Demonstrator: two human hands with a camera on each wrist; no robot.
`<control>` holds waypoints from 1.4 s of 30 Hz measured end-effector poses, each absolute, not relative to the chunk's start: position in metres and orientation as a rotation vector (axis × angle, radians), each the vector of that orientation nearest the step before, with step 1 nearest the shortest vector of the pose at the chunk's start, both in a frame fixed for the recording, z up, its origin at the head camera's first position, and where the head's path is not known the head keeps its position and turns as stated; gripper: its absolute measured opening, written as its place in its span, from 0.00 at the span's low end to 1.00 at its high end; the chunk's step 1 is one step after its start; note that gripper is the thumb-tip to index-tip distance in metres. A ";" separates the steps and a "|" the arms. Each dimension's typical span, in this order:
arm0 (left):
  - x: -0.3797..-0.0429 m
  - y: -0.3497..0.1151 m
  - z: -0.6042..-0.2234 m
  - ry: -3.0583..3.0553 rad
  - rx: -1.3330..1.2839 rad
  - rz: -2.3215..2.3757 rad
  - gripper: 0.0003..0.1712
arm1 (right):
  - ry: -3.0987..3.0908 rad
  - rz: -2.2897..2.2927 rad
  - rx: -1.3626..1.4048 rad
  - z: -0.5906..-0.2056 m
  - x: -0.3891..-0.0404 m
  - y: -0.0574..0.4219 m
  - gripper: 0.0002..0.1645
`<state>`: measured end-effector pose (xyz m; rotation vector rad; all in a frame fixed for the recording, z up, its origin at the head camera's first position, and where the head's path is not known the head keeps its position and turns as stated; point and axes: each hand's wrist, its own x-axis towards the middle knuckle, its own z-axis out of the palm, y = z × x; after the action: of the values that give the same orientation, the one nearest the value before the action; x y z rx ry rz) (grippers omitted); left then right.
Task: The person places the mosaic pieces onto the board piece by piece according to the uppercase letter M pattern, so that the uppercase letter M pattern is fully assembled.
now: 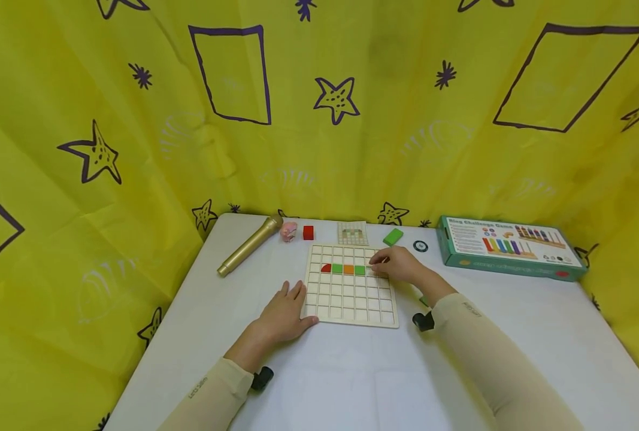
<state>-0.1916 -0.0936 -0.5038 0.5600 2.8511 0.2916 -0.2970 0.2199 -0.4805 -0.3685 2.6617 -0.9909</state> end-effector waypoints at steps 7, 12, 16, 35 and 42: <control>-0.191 -0.094 -0.502 2.854 0.561 0.292 0.51 | 2.685 -0.982 -0.320 -0.476 -0.294 0.241 0.11; -0.191 -0.094 -0.503 2.854 0.559 0.285 0.51 | 2.709 -0.955 -0.334 -0.475 -0.289 0.255 0.13; -0.191 -0.093 -0.503 2.854 0.556 0.288 0.51 | 2.706 -0.956 -0.314 -0.474 -0.284 0.264 0.14; -0.191 -0.094 -0.505 2.858 0.579 0.323 0.51 | 2.704 -0.999 -0.280 -0.486 -0.269 0.302 0.12; -0.191 -0.095 -0.503 2.861 0.594 0.333 0.50 | 2.680 -0.984 -0.224 -0.490 -0.268 0.310 0.12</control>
<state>-0.1907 -0.0952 -0.5031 0.5943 2.8608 0.3333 -0.2682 0.3098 -0.4905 -0.2236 2.6803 -0.9844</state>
